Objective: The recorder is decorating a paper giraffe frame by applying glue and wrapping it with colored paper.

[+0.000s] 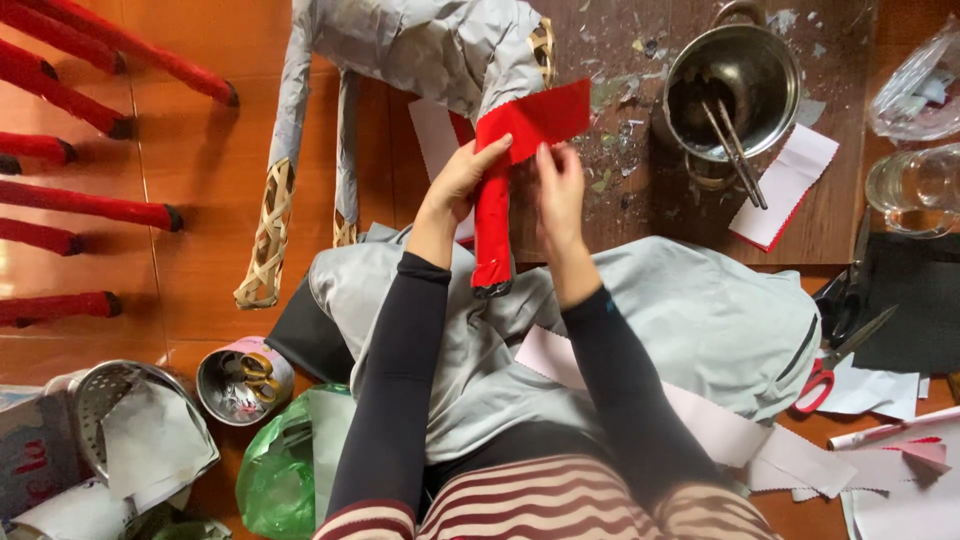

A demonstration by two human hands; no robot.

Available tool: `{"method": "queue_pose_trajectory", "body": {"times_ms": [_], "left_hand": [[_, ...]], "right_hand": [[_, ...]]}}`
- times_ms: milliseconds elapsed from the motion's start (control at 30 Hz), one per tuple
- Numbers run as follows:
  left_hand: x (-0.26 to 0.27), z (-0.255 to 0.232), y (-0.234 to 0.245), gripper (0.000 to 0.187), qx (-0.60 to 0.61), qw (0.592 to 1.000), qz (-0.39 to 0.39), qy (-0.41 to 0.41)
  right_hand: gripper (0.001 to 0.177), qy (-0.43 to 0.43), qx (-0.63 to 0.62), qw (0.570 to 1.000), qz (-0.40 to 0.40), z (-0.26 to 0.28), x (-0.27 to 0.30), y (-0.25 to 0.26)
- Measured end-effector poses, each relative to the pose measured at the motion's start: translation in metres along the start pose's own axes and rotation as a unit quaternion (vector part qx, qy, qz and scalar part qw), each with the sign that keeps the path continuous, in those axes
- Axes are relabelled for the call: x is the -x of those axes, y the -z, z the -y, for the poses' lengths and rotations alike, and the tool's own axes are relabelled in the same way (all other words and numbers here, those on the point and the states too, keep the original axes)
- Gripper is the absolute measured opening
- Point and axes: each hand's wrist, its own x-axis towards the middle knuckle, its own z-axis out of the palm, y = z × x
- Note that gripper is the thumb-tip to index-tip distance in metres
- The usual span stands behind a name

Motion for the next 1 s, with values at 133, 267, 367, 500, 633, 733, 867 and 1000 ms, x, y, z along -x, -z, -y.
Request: {"method": "queue_pose_trajectory", "body": {"times_ms": [133,267,367,500,633,733,867,1000], "left_hand": [[0.000,-0.005,-0.002,0.051,0.033,0.999,-0.022,0.014],[-0.001,0.007,0.002,0.041,0.071,0.997,0.002,0.042],[-0.004,0.013,0.005,0.040,0.039,0.998,-0.026,0.029],[0.004,0.020,-0.003,0.044,-0.029,0.997,-0.068,-0.010],[0.007,0.026,-0.014,0.042,-0.289,0.928,-0.194,-0.130],[0.006,0.026,-0.016,0.053,-0.430,0.848,-0.281,-0.130],[0.012,0.021,-0.016,0.055,-0.383,0.878,-0.254,-0.134],[0.016,0.014,-0.006,0.055,-0.167,0.977,-0.064,-0.116]], "right_hand": [[0.047,-0.176,0.020,0.984,0.028,0.022,0.094,-0.024],[0.066,-0.212,0.024,0.970,0.113,0.015,0.132,-0.033],[0.069,-0.254,-0.026,0.961,0.108,0.031,0.135,-0.051],[0.072,-0.218,-0.041,0.968,0.117,0.026,0.135,-0.051],[0.070,-0.189,-0.050,0.972,0.128,0.015,0.126,-0.042],[0.078,-0.184,0.002,0.974,0.133,0.020,0.088,-0.033],[0.057,-0.320,-0.284,0.904,0.024,0.008,0.015,-0.010],[0.033,-0.203,-0.283,0.929,-0.124,-0.001,-0.018,0.021]]}}
